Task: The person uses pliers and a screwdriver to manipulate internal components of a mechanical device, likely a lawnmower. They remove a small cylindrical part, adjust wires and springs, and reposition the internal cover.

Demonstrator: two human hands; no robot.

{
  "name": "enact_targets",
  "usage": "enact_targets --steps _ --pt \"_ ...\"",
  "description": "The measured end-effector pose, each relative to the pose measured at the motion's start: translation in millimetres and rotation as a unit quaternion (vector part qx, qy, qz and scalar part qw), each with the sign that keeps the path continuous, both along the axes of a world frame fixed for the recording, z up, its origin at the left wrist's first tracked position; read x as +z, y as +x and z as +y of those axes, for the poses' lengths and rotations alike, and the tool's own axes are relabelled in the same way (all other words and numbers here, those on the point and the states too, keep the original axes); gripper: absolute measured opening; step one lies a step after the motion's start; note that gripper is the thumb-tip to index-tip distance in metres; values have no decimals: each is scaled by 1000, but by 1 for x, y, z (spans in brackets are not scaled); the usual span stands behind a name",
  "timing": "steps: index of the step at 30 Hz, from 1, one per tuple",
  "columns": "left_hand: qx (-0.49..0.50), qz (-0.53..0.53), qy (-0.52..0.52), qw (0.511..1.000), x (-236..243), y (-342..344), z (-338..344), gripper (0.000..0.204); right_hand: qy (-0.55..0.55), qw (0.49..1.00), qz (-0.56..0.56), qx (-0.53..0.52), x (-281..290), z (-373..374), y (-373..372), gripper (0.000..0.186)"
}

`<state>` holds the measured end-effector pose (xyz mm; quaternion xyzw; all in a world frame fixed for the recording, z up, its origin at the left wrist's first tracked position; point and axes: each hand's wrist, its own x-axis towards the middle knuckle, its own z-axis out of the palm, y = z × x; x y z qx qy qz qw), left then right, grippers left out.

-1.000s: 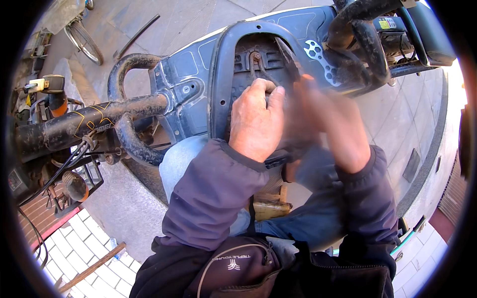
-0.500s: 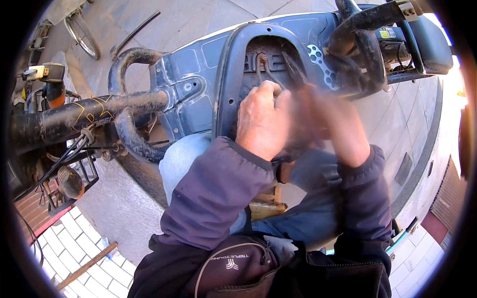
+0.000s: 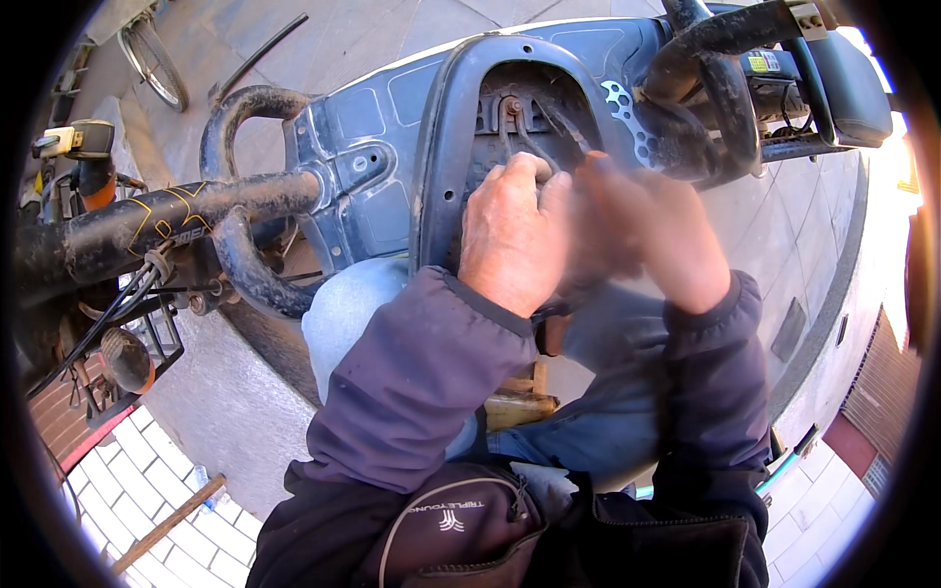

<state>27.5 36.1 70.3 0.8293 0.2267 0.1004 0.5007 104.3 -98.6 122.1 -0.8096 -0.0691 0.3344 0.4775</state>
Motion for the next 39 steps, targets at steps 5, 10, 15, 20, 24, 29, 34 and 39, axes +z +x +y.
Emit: enact_targets --steps 5,10,15,20,24,29,34,39 --pt "3 8 -6 1000 3 -1 1 22 -30 970 -237 38 -7 -5 -11 30" --pt "6 17 -22 1000 4 -1 2 21 -67 955 -286 -45 7 9 -25 24" --pt "3 20 -36 999 5 0 0 20 -114 878 -464 -6 0 11 -26 31" --pt "8 34 -45 998 5 0 0 20 -187 805 -561 51 -5 23 -25 36" --pt "-1 -4 1 1000 1 -1 0 21 -220 809 -539 81 -2 27 -27 32" --pt "0 12 -25 1000 3 -2 0 20 -142 818 -552 79 -3 24 -23 34" --pt "-2 18 -21 1000 7 -2 0 19 -95 808 -575 87 0 28 -18 35" --pt "-11 22 -21 999 6 -2 0 20 -163 825 -537 69 -5 27 -21 36"
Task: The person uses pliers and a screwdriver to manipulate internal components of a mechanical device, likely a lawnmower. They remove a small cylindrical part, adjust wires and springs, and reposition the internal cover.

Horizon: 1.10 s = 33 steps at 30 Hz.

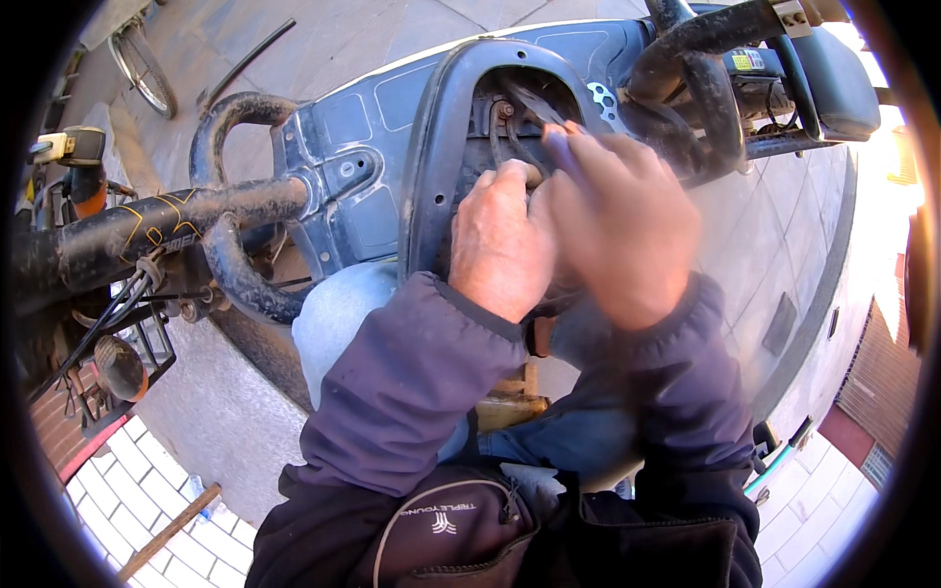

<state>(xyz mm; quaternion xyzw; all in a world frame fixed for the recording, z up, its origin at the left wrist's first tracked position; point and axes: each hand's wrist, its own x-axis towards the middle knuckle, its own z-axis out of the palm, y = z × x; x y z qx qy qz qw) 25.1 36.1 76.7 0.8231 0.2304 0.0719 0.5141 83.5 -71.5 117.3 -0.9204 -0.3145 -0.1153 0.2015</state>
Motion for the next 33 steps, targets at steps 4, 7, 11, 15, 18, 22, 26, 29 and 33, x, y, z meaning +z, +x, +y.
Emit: enact_targets --steps 4,7,11,15,18,22,26,29,33 --pt "-3 3 -5 1000 -1 1 -1 21 -11 1000 25 -8 8 -7 -2 32" --pt "-1 0 1 1000 -2 0 -3 21 38 999 -19 19 6 -5 7 29" --pt "10 -4 -5 1000 -4 0 -3 22 24 999 -7 25 6 -3 10 27" --pt "4 -7 -7 1000 -6 1 -3 23 -50 999 -10 -8 16 -6 4 27" --pt "3 2 -14 1000 -3 -1 -3 22 -44 999 -11 -13 18 -6 3 26" --pt "5 -27 25 999 -6 -1 -5 21 26 999 -27 29 8 -4 7 26" --pt "8 -11 0 1000 -6 0 -4 21 -32 999 -22 4 9 -4 7 26" --pt "6 -1 -6 1000 -4 -1 -4 21 -69 997 5 -18 17 -6 2 26" --pt "2 -16 21 1000 -3 0 -4 21 -71 997 16 -19 14 -7 -1 29"
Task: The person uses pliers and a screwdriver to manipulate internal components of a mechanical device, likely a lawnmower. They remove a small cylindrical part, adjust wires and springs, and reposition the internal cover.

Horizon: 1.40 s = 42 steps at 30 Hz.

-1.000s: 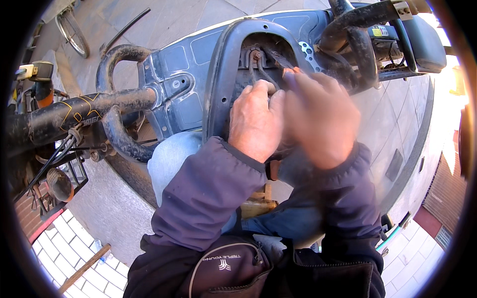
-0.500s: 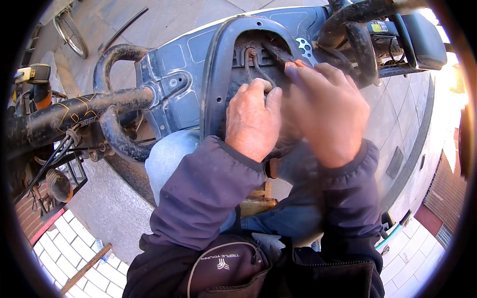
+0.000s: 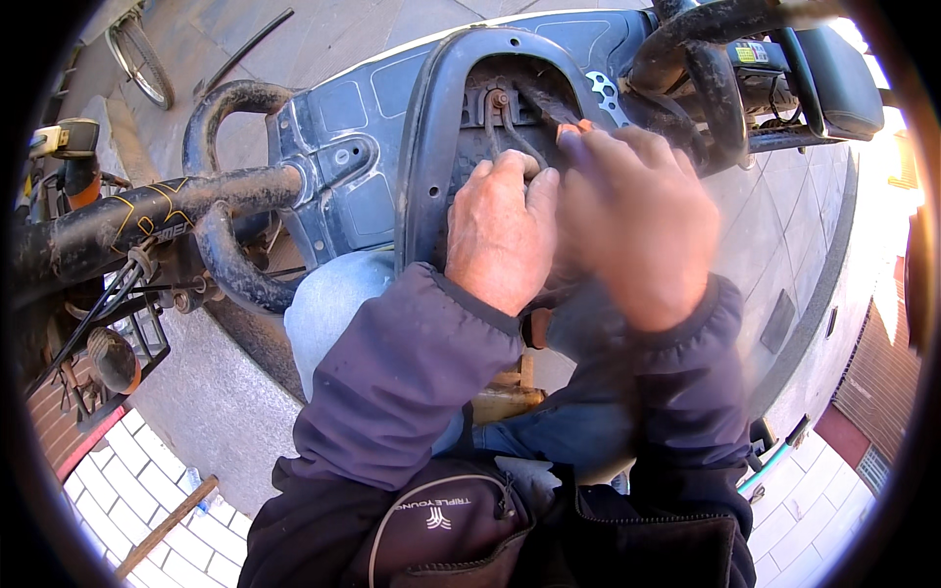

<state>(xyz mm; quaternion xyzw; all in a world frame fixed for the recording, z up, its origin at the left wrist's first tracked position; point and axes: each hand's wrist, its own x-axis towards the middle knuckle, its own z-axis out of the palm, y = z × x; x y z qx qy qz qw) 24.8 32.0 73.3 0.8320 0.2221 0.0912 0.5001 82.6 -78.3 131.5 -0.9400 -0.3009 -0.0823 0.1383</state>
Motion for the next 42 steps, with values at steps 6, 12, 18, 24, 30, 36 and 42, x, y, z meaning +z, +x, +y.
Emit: enact_targets --steps 6,12,18,24,30,36,42 --pt "5 8 -3 1000 3 -1 0 22 20 996 81 11 -2 0 -2 35" --pt "1 2 -6 1000 4 0 0 22 46 992 115 18 -5 -4 0 34" --pt "6 -5 4 1000 1 -1 0 22 53 985 165 13 -4 -8 4 32" --pt "6 -2 0 1000 2 0 0 22 76 979 185 27 -3 -13 8 32" --pt "9 4 -2 1000 3 -1 0 21 108 949 297 0 4 -15 9 35" --pt "8 0 0 1000 3 -1 0 21 128 910 394 17 7 -16 11 36" --pt "2 11 3 1000 3 -2 0 22 216 849 482 -11 17 -17 6 33"
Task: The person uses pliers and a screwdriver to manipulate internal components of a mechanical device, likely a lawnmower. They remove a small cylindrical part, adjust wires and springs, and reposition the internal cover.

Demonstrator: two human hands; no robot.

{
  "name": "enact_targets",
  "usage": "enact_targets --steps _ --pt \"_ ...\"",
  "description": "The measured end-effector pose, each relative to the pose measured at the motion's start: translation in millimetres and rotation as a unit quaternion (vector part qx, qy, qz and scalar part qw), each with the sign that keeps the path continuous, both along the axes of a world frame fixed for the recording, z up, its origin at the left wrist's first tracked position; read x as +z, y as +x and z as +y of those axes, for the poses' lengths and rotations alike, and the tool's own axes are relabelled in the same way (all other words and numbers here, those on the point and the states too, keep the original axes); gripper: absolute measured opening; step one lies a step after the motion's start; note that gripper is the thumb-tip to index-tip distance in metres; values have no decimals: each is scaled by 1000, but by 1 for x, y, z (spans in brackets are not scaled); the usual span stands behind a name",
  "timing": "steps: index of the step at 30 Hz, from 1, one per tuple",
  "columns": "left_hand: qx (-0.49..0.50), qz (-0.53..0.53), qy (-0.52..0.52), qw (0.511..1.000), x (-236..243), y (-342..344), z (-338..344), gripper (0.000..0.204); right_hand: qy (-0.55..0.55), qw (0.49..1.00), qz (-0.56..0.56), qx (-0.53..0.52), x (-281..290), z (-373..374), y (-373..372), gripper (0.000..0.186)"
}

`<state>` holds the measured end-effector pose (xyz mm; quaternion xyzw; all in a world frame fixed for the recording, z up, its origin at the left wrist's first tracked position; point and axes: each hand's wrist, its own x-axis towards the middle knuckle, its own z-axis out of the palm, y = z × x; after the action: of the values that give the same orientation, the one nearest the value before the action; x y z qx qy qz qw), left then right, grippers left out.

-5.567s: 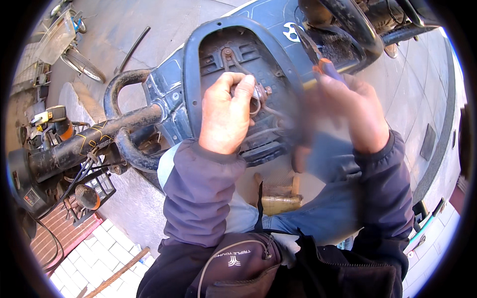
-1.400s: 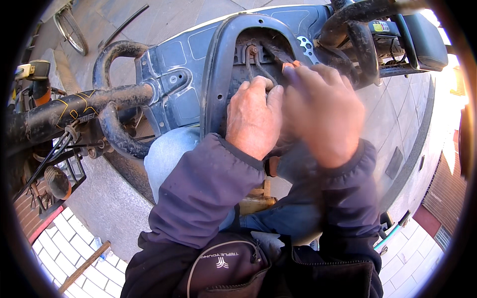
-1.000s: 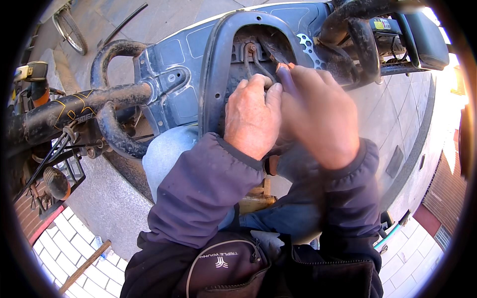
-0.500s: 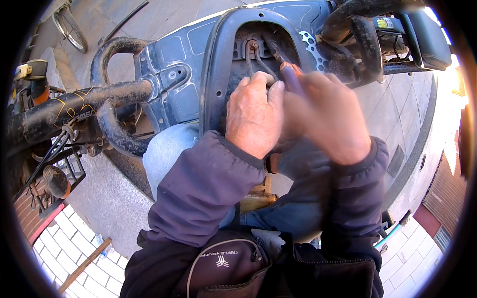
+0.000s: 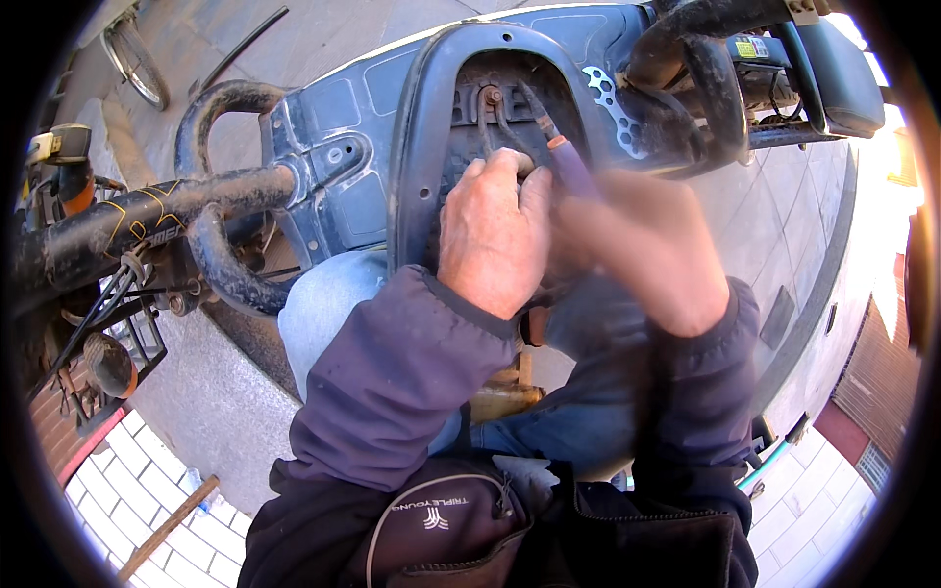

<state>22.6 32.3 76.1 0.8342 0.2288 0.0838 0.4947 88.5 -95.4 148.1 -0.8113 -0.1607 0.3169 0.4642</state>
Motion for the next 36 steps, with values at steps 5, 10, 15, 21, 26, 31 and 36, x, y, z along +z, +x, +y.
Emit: enact_targets --steps 5,10,15,21,26,31,36 --pt "-2 2 -11 1000 1 0 0 22 20 996 -68 -60 -2 3 -10 33" --pt "5 -18 5 1000 -4 1 0 21 -30 995 -92 -2 -8 3 2 35" --pt "7 -22 9 1000 -3 0 0 20 -26 999 -31 6 -11 0 4 37" --pt "8 -17 2 1000 -3 1 -1 21 -28 996 -86 10 -14 -2 6 37" --pt "6 -5 -8 1000 -3 -1 0 21 -30 995 78 -55 -4 10 12 38" --pt "-2 -14 0 1000 -4 0 -1 20 -13 996 78 -48 -9 8 17 35" --pt "-8 -9 -53 999 -2 0 0 20 21 992 112 -57 0 -1 25 30"
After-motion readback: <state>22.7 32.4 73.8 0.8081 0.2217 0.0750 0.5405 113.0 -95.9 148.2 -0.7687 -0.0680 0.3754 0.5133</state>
